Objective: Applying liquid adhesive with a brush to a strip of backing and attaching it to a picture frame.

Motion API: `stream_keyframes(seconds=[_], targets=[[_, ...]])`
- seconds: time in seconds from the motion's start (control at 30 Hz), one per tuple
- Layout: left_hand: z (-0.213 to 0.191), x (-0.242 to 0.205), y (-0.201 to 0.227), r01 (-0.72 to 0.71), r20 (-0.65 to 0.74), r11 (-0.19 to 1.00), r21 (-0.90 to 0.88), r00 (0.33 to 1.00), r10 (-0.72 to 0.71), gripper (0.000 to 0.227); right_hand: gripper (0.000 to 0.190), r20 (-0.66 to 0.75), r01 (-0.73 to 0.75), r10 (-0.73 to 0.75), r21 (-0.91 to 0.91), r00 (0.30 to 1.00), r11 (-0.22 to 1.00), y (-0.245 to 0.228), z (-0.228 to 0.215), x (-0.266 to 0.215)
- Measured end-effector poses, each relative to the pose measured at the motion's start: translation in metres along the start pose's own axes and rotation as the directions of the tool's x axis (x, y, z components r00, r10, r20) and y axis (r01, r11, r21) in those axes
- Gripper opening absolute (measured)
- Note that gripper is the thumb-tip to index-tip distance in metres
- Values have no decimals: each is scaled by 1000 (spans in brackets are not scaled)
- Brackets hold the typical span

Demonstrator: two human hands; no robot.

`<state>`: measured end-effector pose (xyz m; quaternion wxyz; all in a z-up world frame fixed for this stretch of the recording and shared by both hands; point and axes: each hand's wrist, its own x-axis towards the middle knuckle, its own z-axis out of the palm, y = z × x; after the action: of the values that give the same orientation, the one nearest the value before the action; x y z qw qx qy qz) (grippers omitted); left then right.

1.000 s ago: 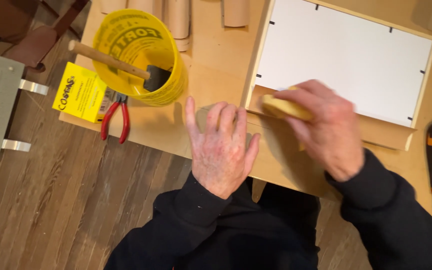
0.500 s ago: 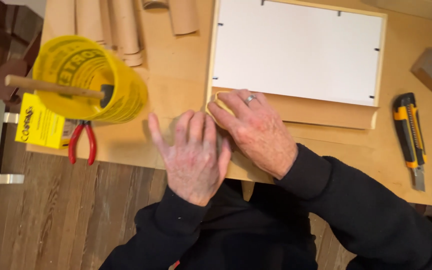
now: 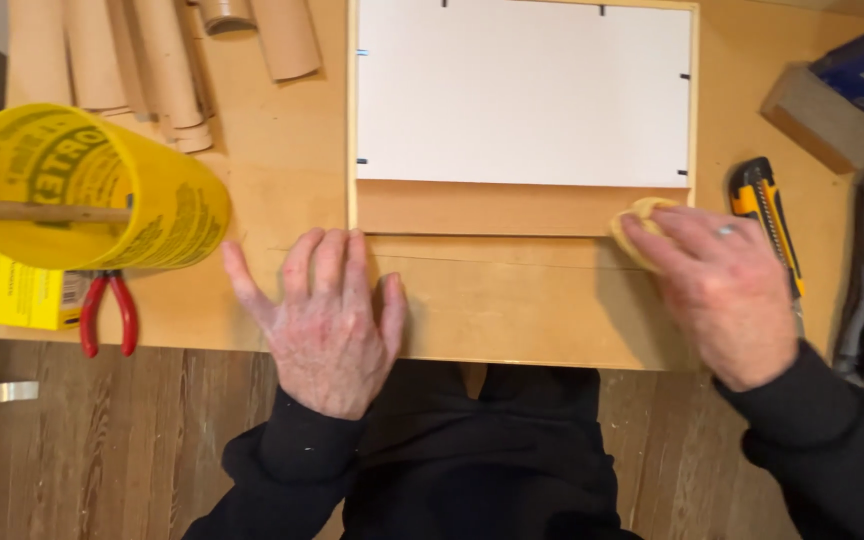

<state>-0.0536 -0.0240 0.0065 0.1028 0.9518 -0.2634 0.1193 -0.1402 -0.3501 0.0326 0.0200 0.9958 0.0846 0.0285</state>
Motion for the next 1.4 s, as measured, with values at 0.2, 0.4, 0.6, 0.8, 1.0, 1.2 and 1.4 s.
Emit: stream_keyframes(seconds=[0.2, 0.4, 0.6, 0.8, 1.0, 1.2, 1.4], targets=[[3, -3, 3, 24, 17, 999, 28, 1000, -25, 45, 32, -43, -125, 126, 11, 991, 992, -1, 0, -9], [16, -8, -3, 32, -32, 996, 85, 999, -30, 51, 33, -154, 94, -96, -18, 983, 995, -63, 24, 52], [0, -3, 1, 73, 22, 995, 69, 997, -75, 58, 39, -215, 295, -263, 137, 941, 946, -139, 22, 126], [-1, 1, 2, 28, 30, 999, 22, 999, -29, 53, 47, -193, 322, -287, 186, 938, 928, -133, 22, 129], [-6, 2, 2, 16, 12, 1000, 27, 1000, -16, 47, 50, -71, 210, -202, 124, 977, 970, -54, 25, 66], [-8, 7, 6, 15, 41, 1000, 19, 999, -15, 45, 54, 2, -16, 16, 29, 1000, 999, -1, -9, 14], [-2, 5, 8, 40, 52, 998, 44, 998, -42, 46, 47, -24, -67, 66, -57, 998, 996, -7, 0, 11]])
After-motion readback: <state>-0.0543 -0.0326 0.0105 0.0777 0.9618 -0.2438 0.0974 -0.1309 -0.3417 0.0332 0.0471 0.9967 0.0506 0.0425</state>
